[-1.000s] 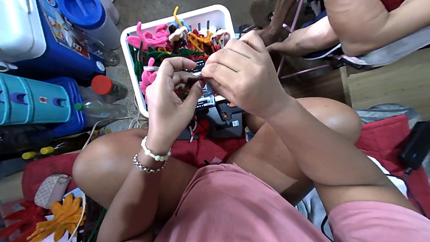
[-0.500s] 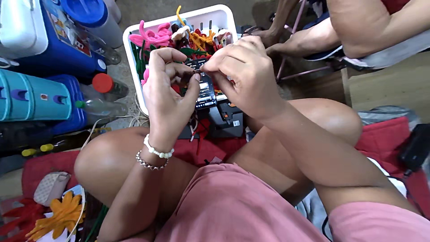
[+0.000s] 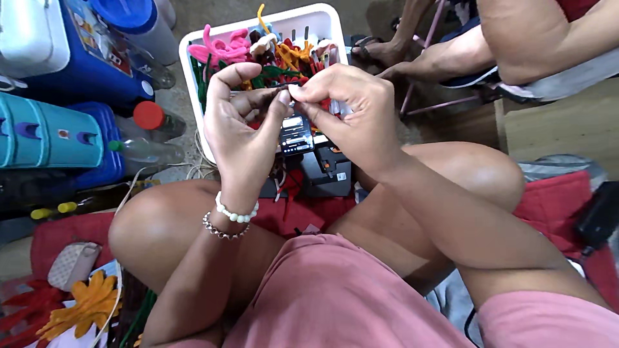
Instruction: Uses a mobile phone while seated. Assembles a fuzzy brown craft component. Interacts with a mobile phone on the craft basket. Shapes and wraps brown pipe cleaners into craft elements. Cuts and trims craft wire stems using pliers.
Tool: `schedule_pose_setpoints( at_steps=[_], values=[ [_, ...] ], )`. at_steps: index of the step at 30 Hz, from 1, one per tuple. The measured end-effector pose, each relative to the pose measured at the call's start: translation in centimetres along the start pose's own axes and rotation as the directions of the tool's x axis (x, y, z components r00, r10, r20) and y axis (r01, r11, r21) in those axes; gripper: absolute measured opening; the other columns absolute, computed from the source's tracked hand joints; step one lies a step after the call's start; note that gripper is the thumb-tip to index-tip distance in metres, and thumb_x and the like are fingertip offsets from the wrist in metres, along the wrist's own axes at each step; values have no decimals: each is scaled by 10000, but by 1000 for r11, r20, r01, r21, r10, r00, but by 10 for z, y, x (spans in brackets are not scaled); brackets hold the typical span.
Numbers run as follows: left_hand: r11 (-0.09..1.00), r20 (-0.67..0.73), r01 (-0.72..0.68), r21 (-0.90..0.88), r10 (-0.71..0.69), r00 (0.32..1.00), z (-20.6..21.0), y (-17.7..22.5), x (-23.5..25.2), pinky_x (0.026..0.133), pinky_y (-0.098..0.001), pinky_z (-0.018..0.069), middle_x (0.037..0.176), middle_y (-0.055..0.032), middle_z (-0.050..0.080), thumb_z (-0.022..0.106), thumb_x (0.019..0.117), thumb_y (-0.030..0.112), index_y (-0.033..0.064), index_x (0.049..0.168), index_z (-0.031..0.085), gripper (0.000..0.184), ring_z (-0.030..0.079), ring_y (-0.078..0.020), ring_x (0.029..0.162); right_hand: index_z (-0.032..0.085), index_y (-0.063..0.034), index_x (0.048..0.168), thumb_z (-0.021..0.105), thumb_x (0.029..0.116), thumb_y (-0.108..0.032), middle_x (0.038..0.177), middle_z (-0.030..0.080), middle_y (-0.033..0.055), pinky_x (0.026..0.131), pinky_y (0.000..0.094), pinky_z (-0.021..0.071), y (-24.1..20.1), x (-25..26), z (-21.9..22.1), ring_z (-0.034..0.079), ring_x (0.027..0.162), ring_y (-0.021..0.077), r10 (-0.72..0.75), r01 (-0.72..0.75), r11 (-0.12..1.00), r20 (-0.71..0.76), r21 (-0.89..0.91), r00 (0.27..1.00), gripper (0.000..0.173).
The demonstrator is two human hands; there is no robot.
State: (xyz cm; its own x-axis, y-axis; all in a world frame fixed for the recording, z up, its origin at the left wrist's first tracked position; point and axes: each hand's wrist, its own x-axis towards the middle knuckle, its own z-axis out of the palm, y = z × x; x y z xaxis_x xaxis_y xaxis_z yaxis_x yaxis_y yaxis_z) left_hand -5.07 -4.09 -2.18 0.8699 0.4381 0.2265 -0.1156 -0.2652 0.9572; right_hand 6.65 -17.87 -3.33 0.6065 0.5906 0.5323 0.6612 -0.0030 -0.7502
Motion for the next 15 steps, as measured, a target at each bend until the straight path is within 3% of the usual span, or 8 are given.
schedule_pose_setpoints(
  at_steps=[5, 8, 12, 15],
  values=[
    [990, -27, 93, -104, -97, 995, 2, 1, -2, 597, -159, 593, 900, 31, 712, 662, 982, 32, 96, 1305, 471, 381, 687, -36, 649, 765, 20, 1038, 722, 929, -20, 1042, 732, 96, 911, 244, 586, -1, -1, 1, 699, 1007, 106, 96, -99, 984, 28, 151, 995, 124],
    [966, -57, 192, -174, -204, 977, 6, 5, -2, 389, -116, 412, 818, 31, 706, 652, 995, 57, 132, 1302, 553, 332, 538, -7, 469, 734, 46, 1081, 701, 932, 10, 1054, 735, 89, 913, 266, 598, 0, -1, 5, 707, 986, 103, 156, -166, 941, 55, 294, 986, 158],
    [898, -9, 308, -314, -327, 945, 6, 5, -4, 400, -87, 353, 857, 53, 700, 600, 1022, 49, 149, 1342, 613, 335, 482, 35, 472, 715, 58, 1081, 697, 929, 28, 1059, 744, 75, 923, 260, 596, -1, -3, 12, 715, 975, 80, 163, -169, 918, 47, 360, 986, 157],
    [818, 16, 349, -458, -385, 923, 9, 3, 4, 455, -83, 408, 960, 53, 723, 591, 1021, 37, 110, 1283, 654, 280, 524, 46, 535, 723, 52, 1095, 691, 940, 7, 1058, 748, 73, 921, 260, 596, -1, 1, 10, 716, 970, 79, 142, -151, 939, 50, 310, 989, 164]
  ],
)
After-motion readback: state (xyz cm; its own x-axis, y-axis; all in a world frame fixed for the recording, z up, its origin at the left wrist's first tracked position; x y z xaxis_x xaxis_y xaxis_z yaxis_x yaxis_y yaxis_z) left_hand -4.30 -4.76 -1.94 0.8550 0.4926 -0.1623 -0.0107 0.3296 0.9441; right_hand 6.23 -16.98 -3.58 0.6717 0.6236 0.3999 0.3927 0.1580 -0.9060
